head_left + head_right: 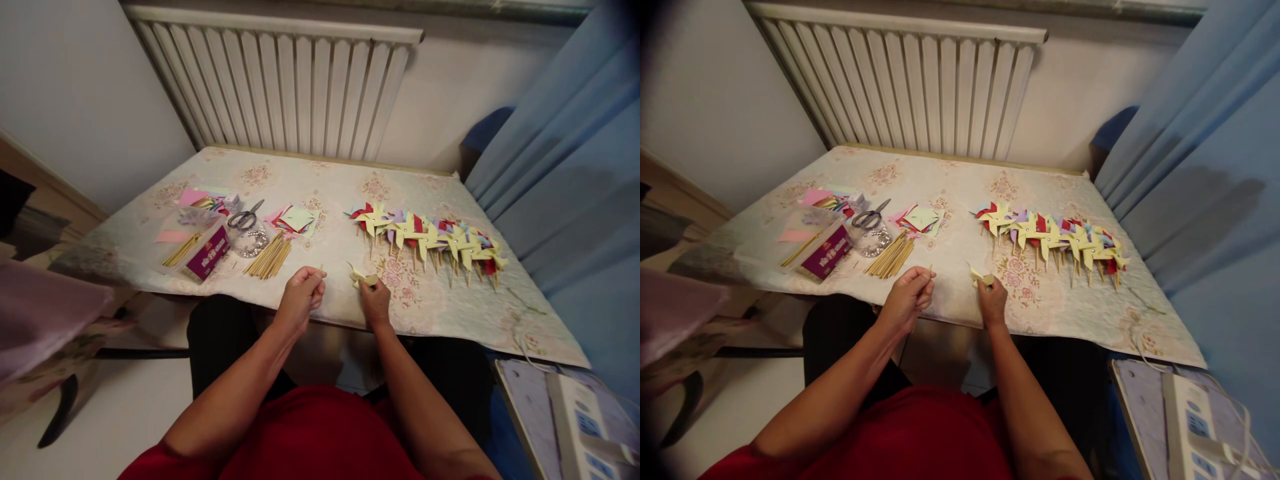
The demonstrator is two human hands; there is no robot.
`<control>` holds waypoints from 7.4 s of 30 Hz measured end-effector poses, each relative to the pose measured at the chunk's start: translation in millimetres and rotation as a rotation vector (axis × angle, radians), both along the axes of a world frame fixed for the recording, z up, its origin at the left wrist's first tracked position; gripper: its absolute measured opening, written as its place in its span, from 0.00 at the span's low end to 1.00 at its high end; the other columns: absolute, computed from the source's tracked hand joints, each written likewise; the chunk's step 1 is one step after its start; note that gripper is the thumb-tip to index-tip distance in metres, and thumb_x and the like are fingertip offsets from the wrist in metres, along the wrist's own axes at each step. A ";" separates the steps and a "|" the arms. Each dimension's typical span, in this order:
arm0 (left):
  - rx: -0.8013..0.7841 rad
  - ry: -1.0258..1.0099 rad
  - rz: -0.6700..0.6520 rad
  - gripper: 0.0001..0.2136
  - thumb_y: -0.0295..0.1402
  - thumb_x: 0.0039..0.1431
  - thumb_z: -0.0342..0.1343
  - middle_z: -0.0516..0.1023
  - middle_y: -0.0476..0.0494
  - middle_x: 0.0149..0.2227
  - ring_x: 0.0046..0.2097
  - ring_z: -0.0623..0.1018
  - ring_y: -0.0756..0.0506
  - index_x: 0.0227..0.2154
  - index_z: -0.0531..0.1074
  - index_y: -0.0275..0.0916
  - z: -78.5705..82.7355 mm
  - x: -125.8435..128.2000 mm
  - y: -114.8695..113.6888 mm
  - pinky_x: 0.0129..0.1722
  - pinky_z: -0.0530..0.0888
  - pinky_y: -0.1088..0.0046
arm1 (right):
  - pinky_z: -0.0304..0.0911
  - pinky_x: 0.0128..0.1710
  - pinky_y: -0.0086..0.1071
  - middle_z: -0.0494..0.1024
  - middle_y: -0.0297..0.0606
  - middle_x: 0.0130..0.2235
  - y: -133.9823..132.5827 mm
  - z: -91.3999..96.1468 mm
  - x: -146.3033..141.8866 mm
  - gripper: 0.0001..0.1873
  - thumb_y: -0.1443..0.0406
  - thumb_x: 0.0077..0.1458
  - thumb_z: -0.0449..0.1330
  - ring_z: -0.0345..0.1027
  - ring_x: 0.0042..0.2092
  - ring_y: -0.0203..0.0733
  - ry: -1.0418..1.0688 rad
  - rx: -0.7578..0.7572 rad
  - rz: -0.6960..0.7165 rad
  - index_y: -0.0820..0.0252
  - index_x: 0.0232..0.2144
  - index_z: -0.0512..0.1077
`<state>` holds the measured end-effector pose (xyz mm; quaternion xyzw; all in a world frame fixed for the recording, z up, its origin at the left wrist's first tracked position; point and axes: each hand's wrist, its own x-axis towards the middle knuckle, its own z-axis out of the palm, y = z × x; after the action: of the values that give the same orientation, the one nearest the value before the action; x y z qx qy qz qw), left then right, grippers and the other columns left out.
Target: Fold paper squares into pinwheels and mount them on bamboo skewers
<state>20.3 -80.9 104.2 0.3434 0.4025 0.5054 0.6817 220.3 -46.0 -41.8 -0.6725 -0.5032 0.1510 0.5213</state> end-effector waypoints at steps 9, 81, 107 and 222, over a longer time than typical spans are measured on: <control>0.001 0.010 -0.003 0.09 0.37 0.51 0.59 0.63 0.56 0.17 0.16 0.51 0.59 0.28 0.65 0.38 -0.9 0.2 -0.4 0.16 0.45 0.80 | 0.56 0.31 0.31 0.72 0.34 0.25 0.1 -1.8 0.2 0.12 0.57 0.50 0.57 0.62 0.29 0.38 -0.011 -0.004 -0.006 0.59 0.23 0.69; -0.072 -0.145 -0.097 0.11 0.32 0.51 0.59 0.67 0.53 0.23 0.16 0.54 0.61 0.35 0.69 0.32 -6.6 -2.5 4.4 0.17 0.45 0.81 | 0.57 0.33 0.31 0.74 0.35 0.27 1.6 -5.5 1.6 0.10 0.59 0.50 0.58 0.63 0.30 0.39 -0.037 -0.022 0.000 0.60 0.26 0.71; -0.071 -0.117 -0.123 0.09 0.34 0.52 0.58 0.64 0.55 0.19 0.15 0.50 0.60 0.35 0.68 0.34 -3.1 -5.9 -2.7 0.17 0.45 0.80 | 0.57 0.33 0.31 0.73 0.34 0.26 0.7 -3.8 1.0 0.12 0.58 0.50 0.57 0.61 0.29 0.38 -0.043 -0.015 0.006 0.61 0.25 0.71; 0.013 -0.073 -0.212 0.18 0.33 0.54 0.57 0.68 0.52 0.26 0.19 0.56 0.59 0.47 0.69 0.32 -3.3 -8.8 -7.9 0.19 0.49 0.79 | 0.60 0.32 0.33 0.77 0.38 0.27 0.2 7.7 2.4 0.16 0.55 0.44 0.61 0.65 0.30 0.40 0.209 -0.064 -0.061 0.64 0.27 0.73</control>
<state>11.5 -88.8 100.9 0.3697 0.3355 0.4451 0.7434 222.7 -45.9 -34.1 -0.6845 -0.4202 0.2205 0.5535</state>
